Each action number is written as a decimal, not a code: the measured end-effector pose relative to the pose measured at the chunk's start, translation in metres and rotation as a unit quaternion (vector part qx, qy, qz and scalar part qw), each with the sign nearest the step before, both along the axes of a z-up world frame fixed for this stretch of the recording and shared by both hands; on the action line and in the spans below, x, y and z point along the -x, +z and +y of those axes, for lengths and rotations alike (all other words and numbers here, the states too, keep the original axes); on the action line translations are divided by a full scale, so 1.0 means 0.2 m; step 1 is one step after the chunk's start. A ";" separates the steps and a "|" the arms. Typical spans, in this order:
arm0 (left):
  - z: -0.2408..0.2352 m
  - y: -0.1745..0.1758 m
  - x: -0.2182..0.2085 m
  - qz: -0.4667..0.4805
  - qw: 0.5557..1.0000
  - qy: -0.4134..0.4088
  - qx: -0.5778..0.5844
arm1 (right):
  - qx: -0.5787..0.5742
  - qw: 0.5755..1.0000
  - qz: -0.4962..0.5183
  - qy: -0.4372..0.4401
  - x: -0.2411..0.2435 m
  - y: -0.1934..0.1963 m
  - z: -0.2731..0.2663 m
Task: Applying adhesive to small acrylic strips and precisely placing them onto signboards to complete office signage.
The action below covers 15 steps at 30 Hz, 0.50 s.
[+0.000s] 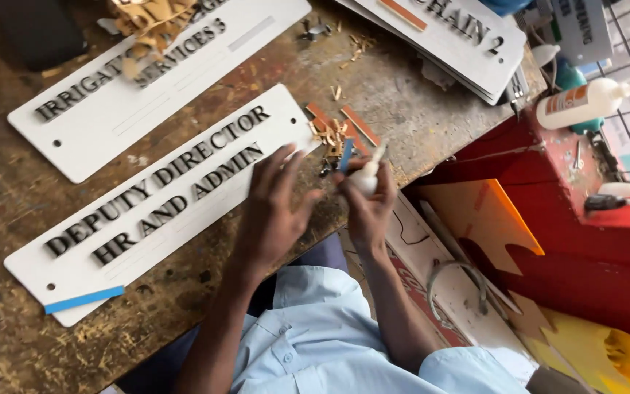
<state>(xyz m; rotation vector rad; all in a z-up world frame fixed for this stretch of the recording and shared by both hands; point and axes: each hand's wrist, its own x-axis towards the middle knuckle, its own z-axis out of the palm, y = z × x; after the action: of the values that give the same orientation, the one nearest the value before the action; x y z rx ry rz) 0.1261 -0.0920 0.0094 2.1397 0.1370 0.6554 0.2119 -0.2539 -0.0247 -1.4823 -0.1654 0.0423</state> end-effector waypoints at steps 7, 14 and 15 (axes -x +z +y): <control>-0.17 -0.17 -0.41 0.149 0.973 -0.051 -0.170 | 0.004 0.990 -0.061 -0.126 -0.20 -0.09 -0.18; -0.19 -0.34 -0.42 0.088 0.982 -0.046 -0.161 | -0.008 0.990 -0.053 -0.129 -0.24 -0.12 -0.15; -0.19 -0.36 -0.42 0.064 0.986 -0.036 -0.149 | -0.003 0.991 -0.057 -0.124 -0.25 -0.13 -0.15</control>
<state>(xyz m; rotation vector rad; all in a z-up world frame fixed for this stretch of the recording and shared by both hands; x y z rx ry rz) 0.2093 -0.1300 -0.0616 2.4636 0.0319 0.5208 0.2629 -0.2831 -0.0501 -1.4911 -0.0728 -0.2432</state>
